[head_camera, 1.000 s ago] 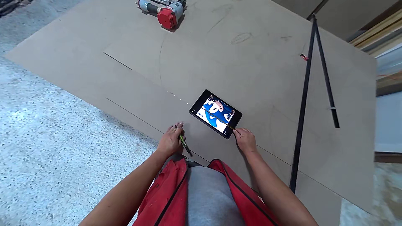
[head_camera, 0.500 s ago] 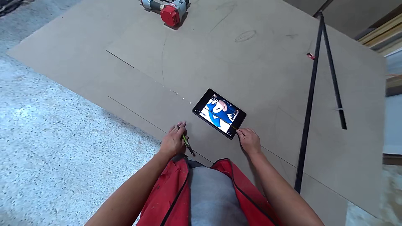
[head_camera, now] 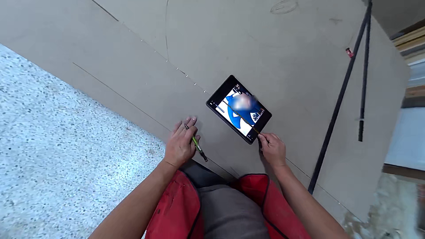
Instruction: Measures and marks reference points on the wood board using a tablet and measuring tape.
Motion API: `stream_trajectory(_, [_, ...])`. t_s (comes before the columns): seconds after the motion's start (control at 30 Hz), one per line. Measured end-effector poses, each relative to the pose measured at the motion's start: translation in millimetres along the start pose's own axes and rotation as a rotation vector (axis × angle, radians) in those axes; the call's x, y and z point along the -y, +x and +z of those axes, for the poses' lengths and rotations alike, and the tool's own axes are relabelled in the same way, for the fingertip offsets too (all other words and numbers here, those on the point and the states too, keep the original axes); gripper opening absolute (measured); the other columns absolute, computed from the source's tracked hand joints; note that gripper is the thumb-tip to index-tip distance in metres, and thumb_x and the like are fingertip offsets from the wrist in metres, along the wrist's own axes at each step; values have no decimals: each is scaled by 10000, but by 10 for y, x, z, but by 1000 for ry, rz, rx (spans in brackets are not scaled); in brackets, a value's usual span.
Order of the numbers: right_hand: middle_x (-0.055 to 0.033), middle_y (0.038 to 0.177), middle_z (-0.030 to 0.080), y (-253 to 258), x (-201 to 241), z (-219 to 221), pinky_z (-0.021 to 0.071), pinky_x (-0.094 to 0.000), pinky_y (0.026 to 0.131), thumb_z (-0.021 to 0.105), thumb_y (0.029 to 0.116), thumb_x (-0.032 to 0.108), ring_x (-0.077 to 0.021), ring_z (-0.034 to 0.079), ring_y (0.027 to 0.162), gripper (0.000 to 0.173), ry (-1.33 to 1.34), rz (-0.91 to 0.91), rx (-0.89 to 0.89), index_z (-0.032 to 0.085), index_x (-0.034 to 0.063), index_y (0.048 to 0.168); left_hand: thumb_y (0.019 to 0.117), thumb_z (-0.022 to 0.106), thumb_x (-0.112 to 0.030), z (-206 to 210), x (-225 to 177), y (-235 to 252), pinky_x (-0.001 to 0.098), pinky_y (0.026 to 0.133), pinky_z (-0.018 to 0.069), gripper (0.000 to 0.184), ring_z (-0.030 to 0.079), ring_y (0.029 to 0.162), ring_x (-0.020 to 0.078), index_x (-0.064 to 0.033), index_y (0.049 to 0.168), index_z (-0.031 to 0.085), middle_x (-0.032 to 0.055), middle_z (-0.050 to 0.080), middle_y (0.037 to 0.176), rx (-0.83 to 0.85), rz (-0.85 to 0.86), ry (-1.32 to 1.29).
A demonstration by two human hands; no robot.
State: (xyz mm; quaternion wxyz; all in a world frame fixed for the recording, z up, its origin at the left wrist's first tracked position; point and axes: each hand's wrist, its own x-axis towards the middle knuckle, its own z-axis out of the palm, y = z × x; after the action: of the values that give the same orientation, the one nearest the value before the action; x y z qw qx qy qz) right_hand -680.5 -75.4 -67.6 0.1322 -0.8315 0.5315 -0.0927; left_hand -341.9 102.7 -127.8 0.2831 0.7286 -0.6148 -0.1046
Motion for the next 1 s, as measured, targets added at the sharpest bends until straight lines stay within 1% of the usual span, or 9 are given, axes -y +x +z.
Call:
stream_trajectory(0.1, [-10,1020,761,0,2,-9,570,-411,915,588,1049,330,-173,701,1024,275,-1,3,11,789,143,1024,1062,456,-356,23,3,-9,463,1266,280,386,384,1511,194,-80,1214,679,31,493,1582,-15,4,16])
stream_trajectory(0.2, [-40,1044,760,-3,20,-24,568,-439,926,580,1053,327,-203,702,1040,294,-10,0,23,783,116,1031,1052,483,-334,29,9,-9,462,1262,297,358,404,1502,209,-75,1192,686,40,510,1568,-40,19,8])
stream_trajectory(0.27, [-36,1050,761,1,31,-24,566,-435,934,581,1054,332,-197,701,1046,297,-10,3,23,783,116,1032,1054,481,-329,30,15,-6,464,1263,295,353,403,1502,211,-74,1194,681,41,507,1570,-45,25,4])
stream_trajectory(0.43, [-18,1025,760,0,12,-16,570,-417,919,590,1048,326,-180,703,1027,277,-9,5,13,783,130,1016,1055,480,-339,37,32,-6,465,1262,292,358,394,1507,207,-76,1195,678,36,497,1579,-39,32,13])
stream_trajectory(0.57, [-7,1028,762,2,3,-11,568,-403,913,596,1046,324,-172,700,1021,266,1,6,11,787,141,1016,1053,477,-335,37,26,0,466,1262,294,364,408,1499,212,-66,1188,682,46,518,1560,-52,35,9])
stream_trajectory(0.67, [-5,1029,763,-8,-3,-4,568,-399,913,598,1046,329,-164,700,1024,265,5,16,13,788,146,1017,1053,470,-335,30,22,-9,465,1263,288,374,404,1501,210,-65,1209,677,46,509,1568,-35,25,10])
stream_trajectory(0.87, [8,1022,761,-3,2,-5,566,-370,901,600,1046,324,-146,695,1011,256,5,12,10,788,152,1014,1054,462,-340,28,19,0,474,1253,298,380,416,1494,214,-63,1201,676,53,511,1566,-38,24,11])
stream_trajectory(1.0, [4,1017,761,1,16,-13,562,-376,900,593,1051,323,-152,694,1004,262,3,16,15,788,152,1013,1053,467,-337,22,13,2,473,1252,299,377,422,1490,218,-64,1200,681,56,519,1559,-42,21,8])
